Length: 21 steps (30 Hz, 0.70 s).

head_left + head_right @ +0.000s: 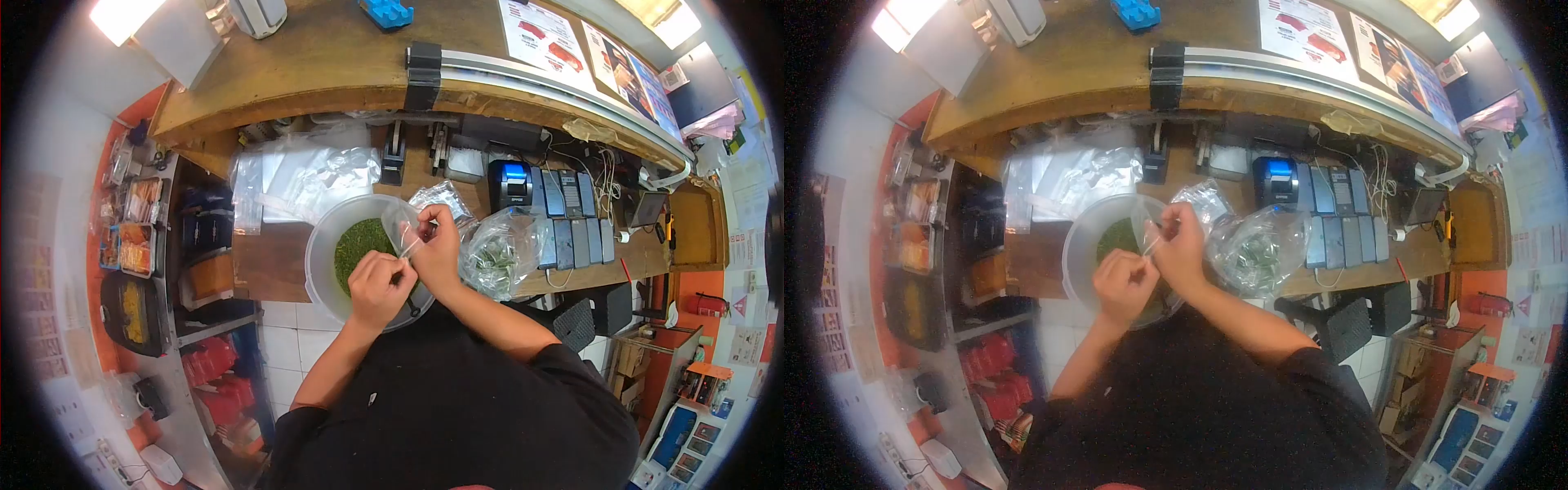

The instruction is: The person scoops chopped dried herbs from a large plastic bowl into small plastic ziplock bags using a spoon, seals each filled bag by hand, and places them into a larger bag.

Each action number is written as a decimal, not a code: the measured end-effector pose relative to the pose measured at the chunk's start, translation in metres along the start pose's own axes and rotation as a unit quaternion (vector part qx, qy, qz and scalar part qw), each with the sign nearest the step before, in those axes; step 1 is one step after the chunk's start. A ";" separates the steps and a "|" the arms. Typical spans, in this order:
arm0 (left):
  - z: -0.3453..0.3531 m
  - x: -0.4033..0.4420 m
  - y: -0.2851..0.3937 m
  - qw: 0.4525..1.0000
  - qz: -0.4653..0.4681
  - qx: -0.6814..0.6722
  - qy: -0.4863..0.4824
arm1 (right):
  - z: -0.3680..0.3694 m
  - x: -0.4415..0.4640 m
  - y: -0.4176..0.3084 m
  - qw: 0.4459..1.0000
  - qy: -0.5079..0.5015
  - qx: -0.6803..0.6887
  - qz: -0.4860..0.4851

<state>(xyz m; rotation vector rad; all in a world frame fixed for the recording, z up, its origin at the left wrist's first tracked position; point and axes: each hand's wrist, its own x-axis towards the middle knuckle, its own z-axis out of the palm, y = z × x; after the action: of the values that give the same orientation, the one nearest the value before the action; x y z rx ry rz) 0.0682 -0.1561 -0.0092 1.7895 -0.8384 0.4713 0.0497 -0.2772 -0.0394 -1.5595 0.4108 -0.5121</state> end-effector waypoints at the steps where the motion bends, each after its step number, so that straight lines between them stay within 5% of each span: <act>1: -0.001 0.000 -0.002 1.000 -0.002 0.001 0.000 | 0.005 -0.001 -0.002 0.998 0.009 0.056 0.004; 3: -0.007 -0.001 -0.012 0.991 -0.054 0.072 0.098 | 0.009 -0.004 -0.005 0.995 -0.008 0.097 -0.006; 5: -0.017 -0.012 -0.024 0.986 -0.125 0.074 0.085 | 0.006 -0.004 -0.004 0.995 -0.058 0.015 -0.077; 7: -0.025 0.002 -0.020 0.997 -0.060 0.035 0.028 | 0.008 -0.001 -0.003 0.997 -0.057 0.035 -0.036; 9: -0.035 0.011 -0.017 0.997 -0.060 -0.039 -0.042 | 0.002 0.008 -0.009 0.966 -0.129 0.115 0.189; 12: -0.046 0.006 -0.023 0.984 -0.042 -0.006 -0.175 | 0.003 0.011 -0.016 0.953 -0.188 0.122 0.206; 15: -0.058 -0.005 -0.028 0.988 -0.069 0.000 -0.142 | 0.002 0.013 -0.018 0.927 -0.279 0.087 0.237; 17: -0.072 -0.009 -0.036 0.988 -0.056 0.031 -0.139 | 0.008 0.012 -0.018 0.930 -0.301 0.137 0.162; 19: -0.089 -0.010 -0.039 0.992 -0.118 0.005 -0.031 | 0.005 0.020 0.000 0.900 -0.365 0.108 0.212; 21: -0.101 -0.018 -0.045 0.985 -0.167 -0.024 0.026 | 0.010 0.016 0.022 0.813 -0.469 -0.341 0.047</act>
<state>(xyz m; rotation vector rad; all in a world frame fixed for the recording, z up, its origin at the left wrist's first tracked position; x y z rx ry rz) 0.0968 -0.0482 -0.0134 1.8197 -0.4950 0.2738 0.0694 -0.2784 -0.0600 -2.2385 -0.1348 0.5890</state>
